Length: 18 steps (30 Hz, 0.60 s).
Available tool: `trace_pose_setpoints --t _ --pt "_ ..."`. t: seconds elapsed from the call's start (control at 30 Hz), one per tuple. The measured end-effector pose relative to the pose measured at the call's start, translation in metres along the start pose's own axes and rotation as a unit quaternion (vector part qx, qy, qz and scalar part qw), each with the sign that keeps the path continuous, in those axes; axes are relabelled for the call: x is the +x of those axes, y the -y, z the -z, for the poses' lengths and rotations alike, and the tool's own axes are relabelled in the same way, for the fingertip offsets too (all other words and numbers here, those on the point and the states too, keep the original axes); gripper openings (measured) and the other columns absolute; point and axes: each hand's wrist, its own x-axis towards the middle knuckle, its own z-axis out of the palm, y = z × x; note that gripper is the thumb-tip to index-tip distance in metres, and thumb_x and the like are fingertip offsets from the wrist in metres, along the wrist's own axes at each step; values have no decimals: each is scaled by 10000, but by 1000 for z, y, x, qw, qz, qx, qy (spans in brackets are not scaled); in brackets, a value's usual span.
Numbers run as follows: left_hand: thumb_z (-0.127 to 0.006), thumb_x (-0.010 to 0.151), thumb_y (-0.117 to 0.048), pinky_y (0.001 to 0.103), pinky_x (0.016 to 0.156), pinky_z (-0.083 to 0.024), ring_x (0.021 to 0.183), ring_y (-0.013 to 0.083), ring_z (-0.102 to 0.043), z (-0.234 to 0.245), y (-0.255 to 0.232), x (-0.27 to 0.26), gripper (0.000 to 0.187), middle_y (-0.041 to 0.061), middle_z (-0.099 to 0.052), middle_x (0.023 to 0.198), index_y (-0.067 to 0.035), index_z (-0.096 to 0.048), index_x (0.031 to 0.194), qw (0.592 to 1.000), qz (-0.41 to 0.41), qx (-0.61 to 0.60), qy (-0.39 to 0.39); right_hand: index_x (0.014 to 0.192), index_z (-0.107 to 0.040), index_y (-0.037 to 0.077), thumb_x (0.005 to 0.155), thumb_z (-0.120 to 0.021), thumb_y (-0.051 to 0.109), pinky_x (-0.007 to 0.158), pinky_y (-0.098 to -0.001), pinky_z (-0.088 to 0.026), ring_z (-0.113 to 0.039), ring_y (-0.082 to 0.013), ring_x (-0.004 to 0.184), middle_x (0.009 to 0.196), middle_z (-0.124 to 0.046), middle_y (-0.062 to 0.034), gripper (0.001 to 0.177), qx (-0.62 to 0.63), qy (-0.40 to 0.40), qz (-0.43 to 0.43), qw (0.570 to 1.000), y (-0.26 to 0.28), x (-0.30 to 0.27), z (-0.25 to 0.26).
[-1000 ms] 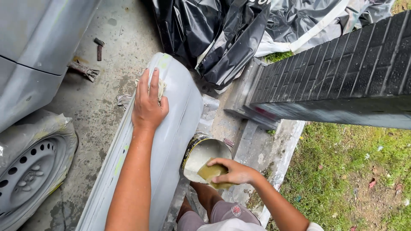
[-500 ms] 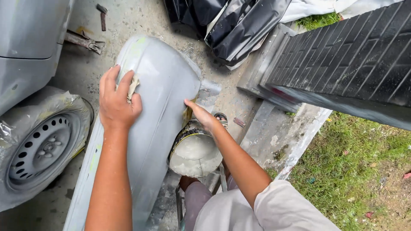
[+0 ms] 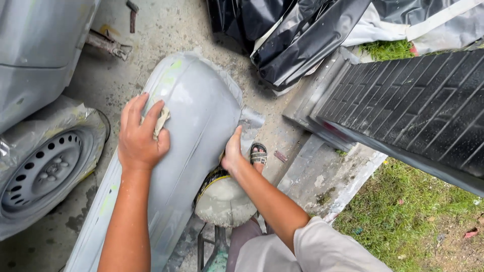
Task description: The person sands a detached car bumper with a sanding block, dipping the block into a bucket of water and wiping the surface with a cloth. The person then sands a car door panel in a similar manner.
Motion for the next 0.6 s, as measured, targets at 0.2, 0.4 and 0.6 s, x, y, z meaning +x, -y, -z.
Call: trace_pose_setpoints --t 0.2,0.4,0.6 --pt "-527 803 -129 515 1094 -498 1224 407 -623 0 5 0 493 207 -618 1282 -69 -724 1251 1000 -2 -4 0 1654 -149 93 901 -234 891 1285 -521 -132 -126 -370 1582 1710 -172 -172 1100 -5 -13 59 998 6 28 3" --pt "-530 807 -163 514 1098 -488 1221 404 -614 -3 4 -1 494 201 -610 1282 -85 -712 1260 1000 6 7 7 1655 -52 78 968 -237 814 1292 -503 -57 -19 -352 1596 1727 -45 -173 1024 -117 -47 141 982 5 4 -14" --pt "-538 799 -182 510 1107 -490 1230 398 -615 -4 5 -3 504 193 -613 1295 -97 -710 1265 1000 9 21 13 1638 -70 12 978 -288 787 1302 -518 -44 -32 -415 1580 1708 -46 -248 1041 -190 -67 184 962 -5 8 6"
